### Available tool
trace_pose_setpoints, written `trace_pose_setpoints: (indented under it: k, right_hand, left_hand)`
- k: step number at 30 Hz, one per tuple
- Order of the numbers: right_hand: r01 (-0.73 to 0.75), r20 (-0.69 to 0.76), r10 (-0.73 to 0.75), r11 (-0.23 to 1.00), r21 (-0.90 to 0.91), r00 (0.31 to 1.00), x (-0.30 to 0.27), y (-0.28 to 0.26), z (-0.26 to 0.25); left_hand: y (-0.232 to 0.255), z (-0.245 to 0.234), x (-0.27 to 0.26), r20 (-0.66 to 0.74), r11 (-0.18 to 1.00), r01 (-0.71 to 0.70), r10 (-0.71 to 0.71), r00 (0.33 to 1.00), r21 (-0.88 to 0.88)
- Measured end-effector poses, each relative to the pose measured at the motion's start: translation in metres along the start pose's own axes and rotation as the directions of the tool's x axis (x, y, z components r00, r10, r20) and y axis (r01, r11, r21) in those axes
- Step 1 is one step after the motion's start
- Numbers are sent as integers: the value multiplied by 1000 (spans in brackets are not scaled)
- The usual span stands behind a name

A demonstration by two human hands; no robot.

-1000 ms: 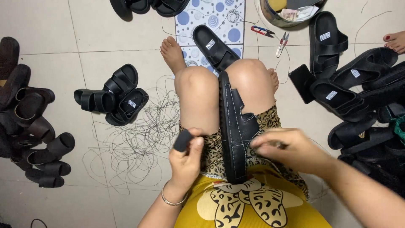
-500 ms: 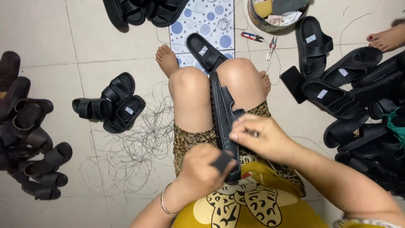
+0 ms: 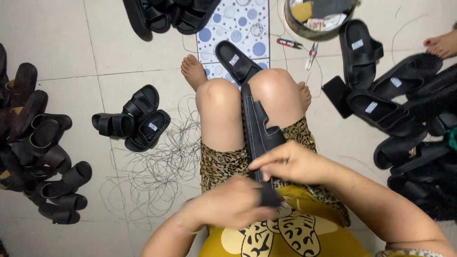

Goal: A person is hand-sewing the upper strap of a black sandal using a needle and thread while sitting on the floor.

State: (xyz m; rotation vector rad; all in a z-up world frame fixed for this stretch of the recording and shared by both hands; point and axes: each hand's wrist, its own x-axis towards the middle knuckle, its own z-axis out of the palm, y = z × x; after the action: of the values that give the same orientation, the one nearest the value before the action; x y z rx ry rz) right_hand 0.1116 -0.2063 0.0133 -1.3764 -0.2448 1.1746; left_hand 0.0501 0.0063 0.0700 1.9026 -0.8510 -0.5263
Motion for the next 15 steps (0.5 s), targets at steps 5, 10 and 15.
trace_pose_setpoints:
  k: [5, 10, 15]
  right_hand:
    - [418, -85, -684, 535, -734, 725, 13, 18, 15]
    - [-179, -548, -753, 521, -834, 363, -19, 97, -182]
    - [-325, -726, -582, 651, -686, 365, -104, 158, -244]
  left_hand:
    - [-15, -5, -21, -685, 469, -518, -324, 652, -715]
    - [-35, 26, -34, -386, 625, 305, -723, 573, -718]
    - [-61, 52, -76, 190, 535, 727, -734, 652, -429]
